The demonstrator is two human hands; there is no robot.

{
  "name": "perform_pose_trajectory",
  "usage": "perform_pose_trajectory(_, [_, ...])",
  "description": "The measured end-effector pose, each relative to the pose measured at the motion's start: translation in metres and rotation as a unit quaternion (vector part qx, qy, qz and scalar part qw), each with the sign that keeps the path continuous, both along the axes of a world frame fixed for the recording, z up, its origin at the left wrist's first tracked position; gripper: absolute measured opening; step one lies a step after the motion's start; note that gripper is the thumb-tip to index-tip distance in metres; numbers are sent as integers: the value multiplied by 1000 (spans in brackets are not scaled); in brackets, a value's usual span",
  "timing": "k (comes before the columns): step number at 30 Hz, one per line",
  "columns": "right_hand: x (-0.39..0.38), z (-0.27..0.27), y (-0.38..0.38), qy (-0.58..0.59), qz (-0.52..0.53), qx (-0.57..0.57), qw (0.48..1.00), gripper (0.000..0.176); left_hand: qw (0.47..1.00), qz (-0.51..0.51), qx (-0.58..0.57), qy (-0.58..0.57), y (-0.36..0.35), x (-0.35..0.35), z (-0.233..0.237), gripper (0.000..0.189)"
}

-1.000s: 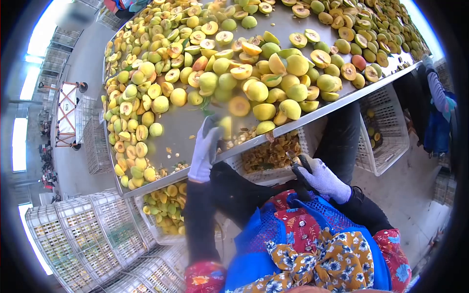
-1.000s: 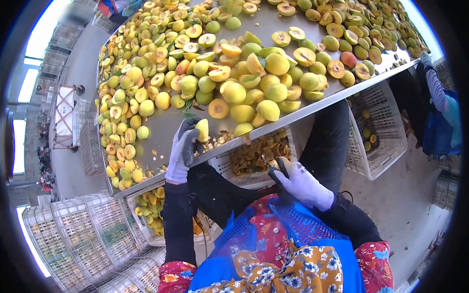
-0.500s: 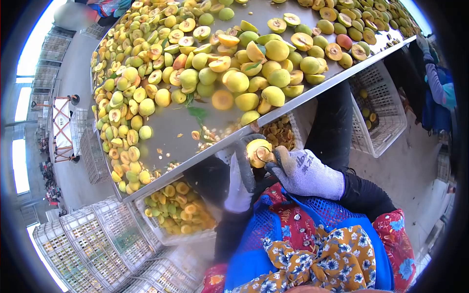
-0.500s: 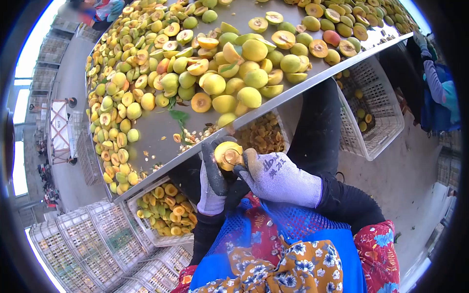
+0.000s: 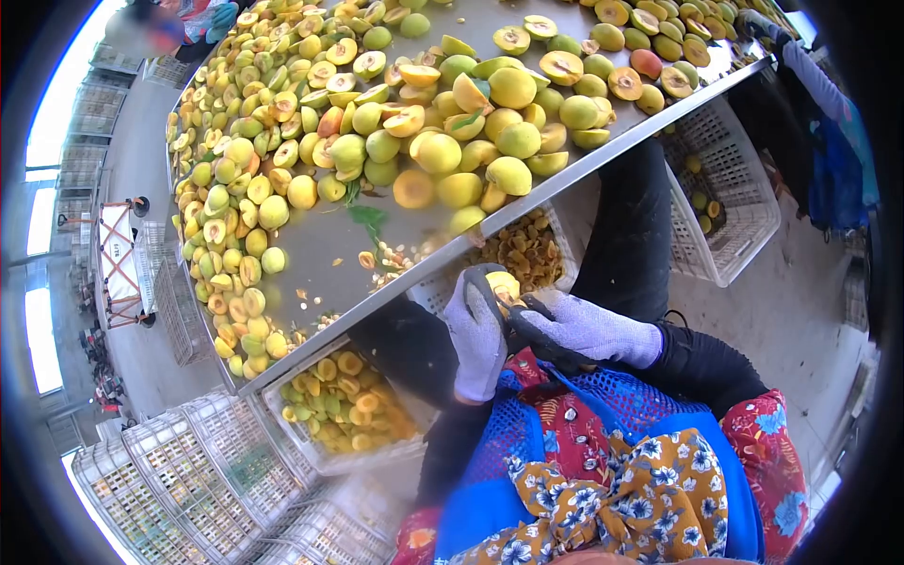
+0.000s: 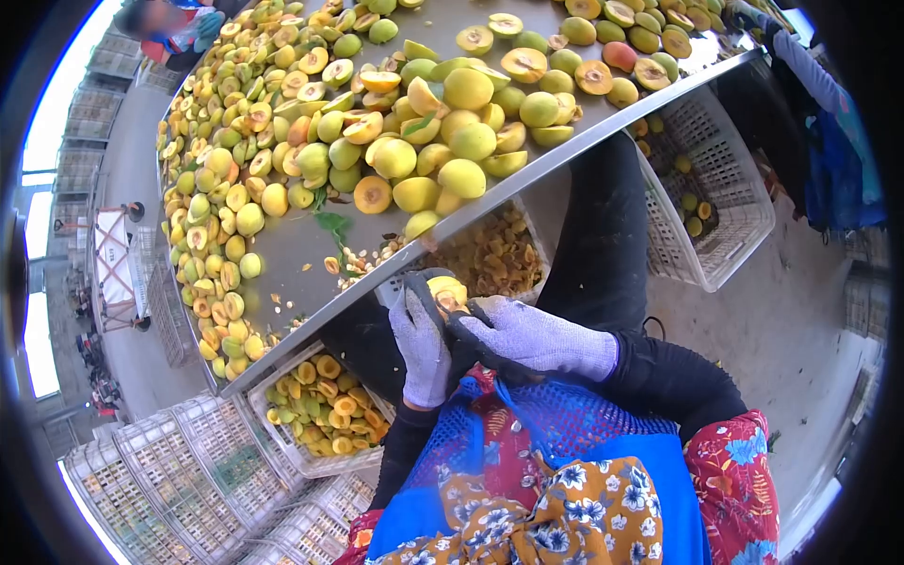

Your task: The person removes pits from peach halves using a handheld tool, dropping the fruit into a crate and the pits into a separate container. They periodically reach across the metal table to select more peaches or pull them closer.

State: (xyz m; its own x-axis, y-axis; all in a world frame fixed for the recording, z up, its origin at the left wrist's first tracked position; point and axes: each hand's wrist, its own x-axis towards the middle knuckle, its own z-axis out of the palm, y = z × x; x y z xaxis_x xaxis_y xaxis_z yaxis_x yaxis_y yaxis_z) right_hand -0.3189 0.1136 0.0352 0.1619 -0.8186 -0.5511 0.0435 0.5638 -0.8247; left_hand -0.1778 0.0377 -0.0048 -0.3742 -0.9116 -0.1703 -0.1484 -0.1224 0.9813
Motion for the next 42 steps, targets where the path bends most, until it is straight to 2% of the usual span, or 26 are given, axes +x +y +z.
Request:
perform_pose_trajectory(2, [-2,-10,2,-188,-42,80,978,37,999,18,-27,-7,3,-4,-6,37])
perform_pose_trajectory(3, [-1,-13,5,-281,-63,122,950,37,999,27,-37,-13,7,-4,-8,37])
perform_pose_trajectory(5, [-4,-13,6,-379,-64,78,920,35,997,2,-80,10,8,-5,-8,41])
perform_pose_trajectory(6, [-5,-15,8,-522,-95,211,821,34,994,-11,-103,23,7,-6,-7,42])
perform_pose_trajectory(9, [-3,-6,11,-526,-114,220,814,36,994,-92,32,45,1,-8,6,49])
perform_pose_trajectory(11, [1,-12,12,-559,-142,202,792,37,992,-93,-89,-13,1,-12,-7,53])
perform_pose_trajectory(12, [3,-19,13,-576,-156,194,779,37,991,-84,-101,-15,1,-13,-11,55])
perform_pose_trajectory(13, [2,-32,13,-632,-140,197,736,39,991,-75,-113,-17,1,-14,-15,56])
perform_pose_trajectory(14, [2,-25,12,-554,-158,187,796,40,990,-66,-125,-20,2,-16,-19,57])
perform_pose_trajectory(16, [2,-1,10,-381,-187,163,891,41,999,-40,6,20,2,-17,-20,58])
perform_pose_trajectory(17, [-2,2,10,-368,-166,153,902,41,998,-51,-36,18,2,-17,-19,58])
perform_pose_trajectory(20, [-11,-28,14,-584,-108,201,779,40,988,-88,-123,9,3,-17,-4,57])
perform_pose_trajectory(21, [-14,-35,13,-673,-85,243,693,40,986,-104,-127,4,3,-16,3,57])
perform_pose_trajectory(24, [-15,-44,20,-657,-74,251,707,41,985,-150,-84,24,0,-12,2,55])
perform_pose_trajectory(26, [-20,-29,20,-457,-68,210,862,43,985,-165,-27,40,0,-11,0,51])
perform_pose_trajectory(27, [-19,-17,19,-343,-63,186,919,43,985,-169,9,40,0,-9,0,49])
perform_pose_trajectory(29, [-18,-24,21,-104,-25,131,986,42,975,-214,-48,25,0,-7,-2,41])
perform_pose_trajectory(30, [-16,-36,26,52,8,17,998,42,957,-251,-143,8,-4,-5,-7,35])
perform_pose_trajectory(31, [-12,-45,32,207,40,-98,973,41,951,-273,-147,8,-5,-3,-16,32])
perform_pose_trajectory(32, [-8,-49,36,353,72,-209,909,40,943,-295,-152,8,-6,-1,-25,34])
perform_pose_trajectory(33, [-6,-17,33,428,116,-176,879,39,951,-303,-66,24,-6,3,-37,49])
perform_pose_trajectory(35, [-5,-4,29,448,169,-167,862,43,953,-302,-4,36,-2,8,-43,65])
perform_pose_trajectory(36, [-5,-2,28,457,195,-163,852,46,955,-294,-29,31,-1,9,-36,63])
perform_pose_trajectory(37, [-4,-2,30,483,197,-210,827,44,957,-281,-65,13,-1,15,-34,61])
perform_pose_trajectory(40, [-9,-11,29,549,139,-170,806,39,951,-228,-195,-74,-8,45,-33,56])
perform_pose_trajectory(42, [-18,-32,30,459,87,-190,864,35,901,-218,-318,-201,-19,76,-18,55])
